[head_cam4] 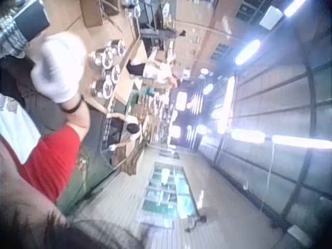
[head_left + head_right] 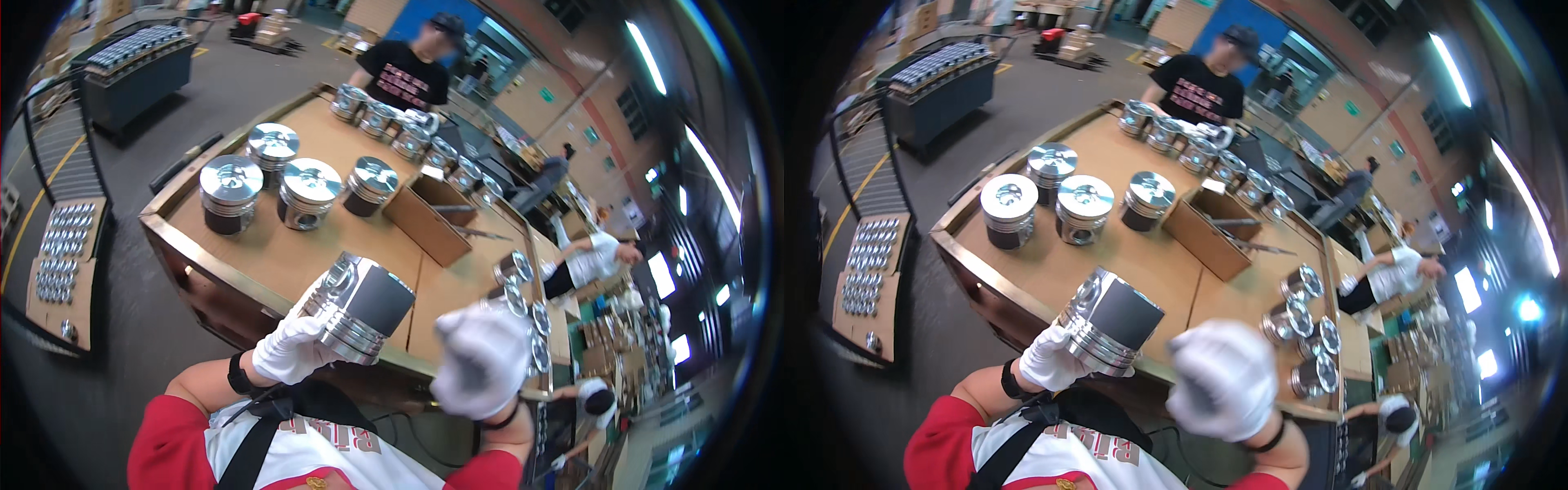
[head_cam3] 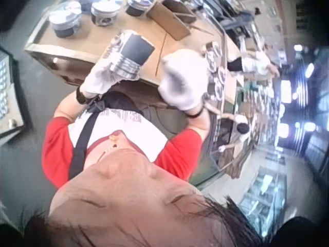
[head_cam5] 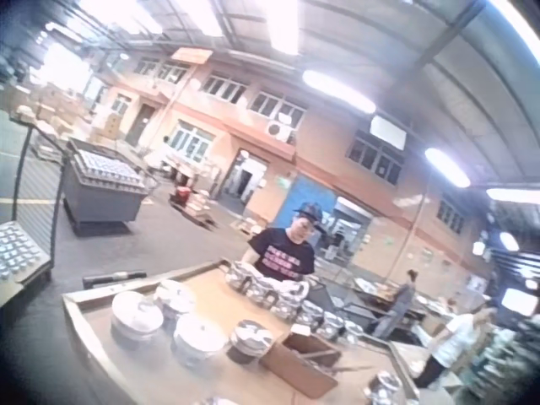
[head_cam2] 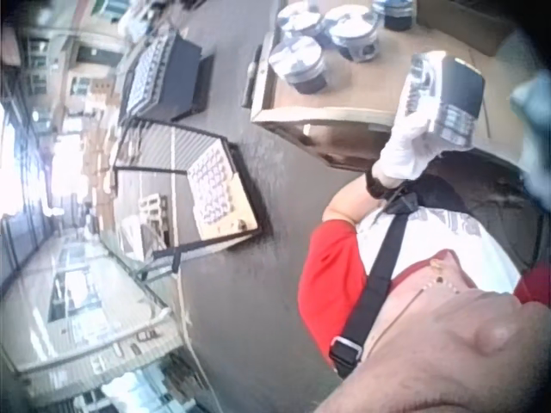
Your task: Inspecting metal pistons and organizing them on a mobile cart and workstation.
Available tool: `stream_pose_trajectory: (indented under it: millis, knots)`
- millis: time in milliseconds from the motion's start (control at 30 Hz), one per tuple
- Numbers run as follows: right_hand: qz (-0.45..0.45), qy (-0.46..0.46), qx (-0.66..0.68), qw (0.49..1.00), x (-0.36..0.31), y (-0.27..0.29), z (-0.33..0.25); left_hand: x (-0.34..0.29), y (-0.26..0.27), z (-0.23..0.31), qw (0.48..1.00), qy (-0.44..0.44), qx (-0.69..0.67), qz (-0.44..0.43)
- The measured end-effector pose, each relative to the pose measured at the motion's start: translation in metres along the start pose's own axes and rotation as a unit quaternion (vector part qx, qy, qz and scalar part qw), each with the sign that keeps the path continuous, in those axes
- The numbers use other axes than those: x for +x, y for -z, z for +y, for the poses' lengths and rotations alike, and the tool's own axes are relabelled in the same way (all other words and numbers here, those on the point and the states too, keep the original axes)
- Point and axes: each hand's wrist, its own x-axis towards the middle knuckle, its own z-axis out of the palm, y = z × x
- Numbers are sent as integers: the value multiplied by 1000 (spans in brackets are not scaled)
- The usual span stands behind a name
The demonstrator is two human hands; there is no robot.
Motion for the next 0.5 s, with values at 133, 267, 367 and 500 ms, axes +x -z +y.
stream_pose_trajectory:
  millis: [133,267,367,500]
  knots:
    - [74,38,-91,992,-38,-43,-52,-14,-23,4,998,44,19,-41]
    - [30,-41,-122,991,-53,-48,-95,-33,-23,-1,999,-6,10,-47]
    - [21,-58,-163,985,-55,-55,-116,-46,-19,4,998,-9,14,-63]
    - [37,-18,-222,974,-38,-70,-138,-67,-13,15,996,-1,23,-81]
